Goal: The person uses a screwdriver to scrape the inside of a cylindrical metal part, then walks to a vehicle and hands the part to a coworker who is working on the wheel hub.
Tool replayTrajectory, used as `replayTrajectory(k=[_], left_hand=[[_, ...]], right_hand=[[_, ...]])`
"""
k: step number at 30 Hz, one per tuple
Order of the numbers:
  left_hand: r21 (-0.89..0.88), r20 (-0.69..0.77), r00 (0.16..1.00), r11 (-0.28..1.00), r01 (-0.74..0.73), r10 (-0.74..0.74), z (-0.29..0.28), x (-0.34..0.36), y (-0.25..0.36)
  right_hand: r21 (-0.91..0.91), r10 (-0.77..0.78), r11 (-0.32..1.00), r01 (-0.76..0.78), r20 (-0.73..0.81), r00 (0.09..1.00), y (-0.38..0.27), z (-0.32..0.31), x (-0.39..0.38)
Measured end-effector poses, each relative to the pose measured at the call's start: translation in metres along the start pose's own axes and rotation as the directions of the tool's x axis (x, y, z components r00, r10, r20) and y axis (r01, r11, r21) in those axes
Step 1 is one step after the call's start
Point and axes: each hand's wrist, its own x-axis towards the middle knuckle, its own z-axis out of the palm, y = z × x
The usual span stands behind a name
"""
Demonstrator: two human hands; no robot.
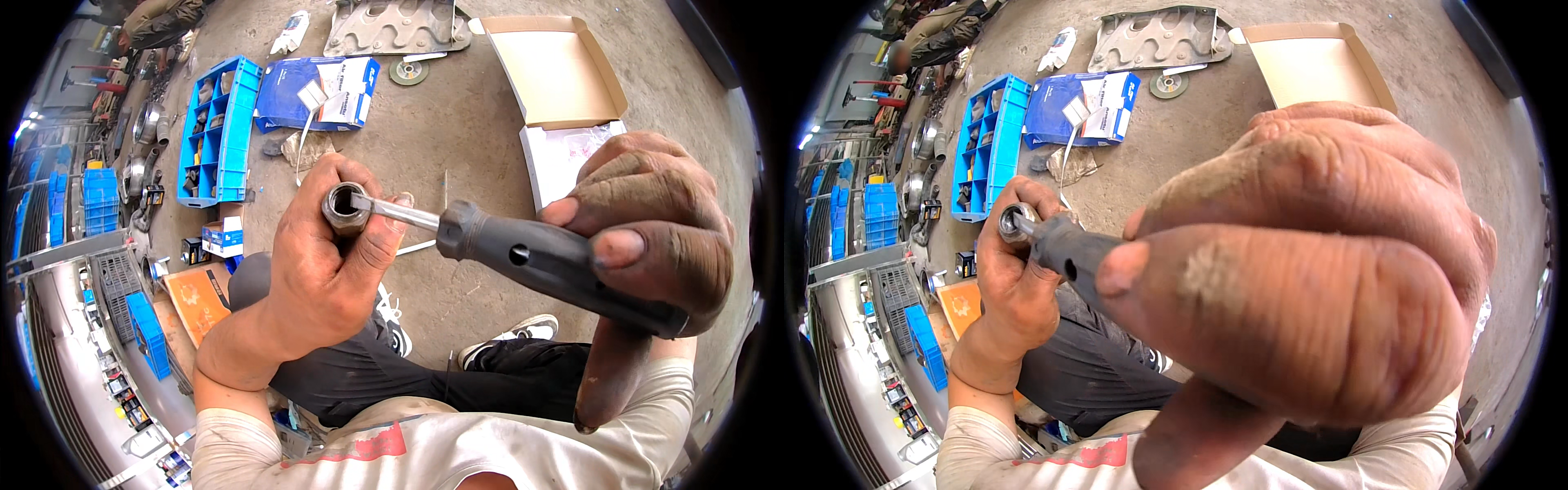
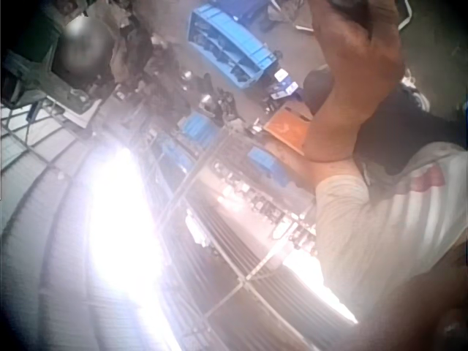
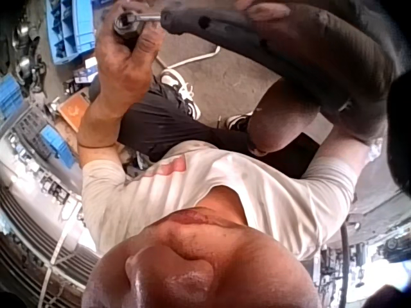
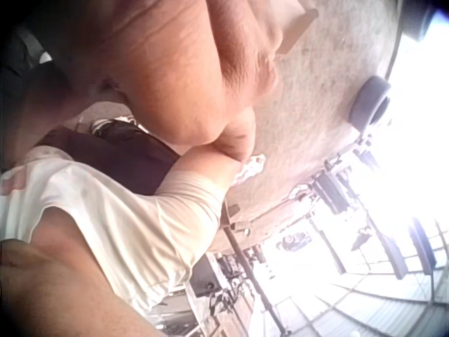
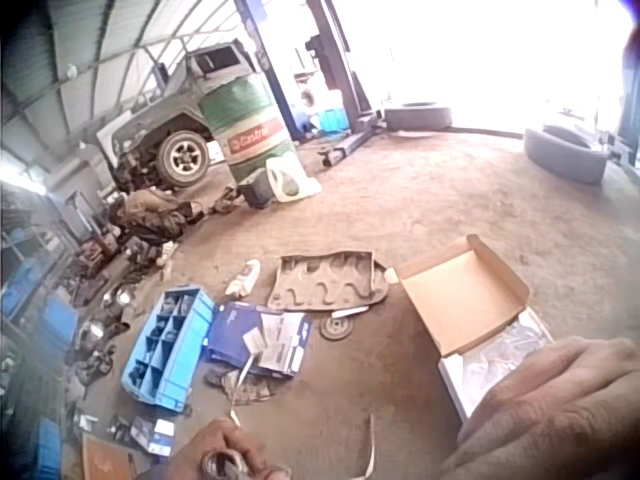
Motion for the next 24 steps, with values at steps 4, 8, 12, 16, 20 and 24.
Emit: replayTrajectory(k=[4, 8, 12, 16, 20, 24], left_hand=[[0.07, -0.006, 0.998, 0.996, -0.06, 0.061, 0.0016, -0.0004, -0.002], [0.103, -0.014, 0.993, 0.987, -0.119, 0.121, 0.0017, -0.0028, -0.0037], [-0.012, -0.049, 0.993, 0.994, -0.109, 0.108, 0.0041, -0.0034, -0.0068], [-0.068, -0.048, 0.996, 0.994, -0.084, 0.081, 0.0042, -0.0054, -0.0059], [-0.053, -0.038, 0.997, 0.996, -0.072, 0.07, 0.0036, -0.0058, -0.0064], [-0.067, -0.038, 0.994, 0.993, -0.1, 0.097, 0.0062, -0.0055, -0.0057]], right_hand=[[-0.015, 0.003, 1.0, -0.003, 0.007, 1.0, -0.0014, 0.0011, -0.0005], [0.0, 0.026, 1.0, -0.026, -0.034, 0.999, -0.0001, 0.0052, -0.0055], [0.017, 0.051, 0.999, -0.05, -0.052, 0.997, -0.0028, 0.0075, -0.0032], [0.041, 0.044, 0.998, -0.044, -0.001, 0.999, 0.0031, 0.0017, -0.0055], [0.034, 0.051, 0.998, -0.051, -0.015, 0.999, 0.0018, 0.001, -0.0065], [0.049, 0.063, 0.997, -0.06, -0.06, 0.996, 0.0002, 0.0074, -0.0048]])
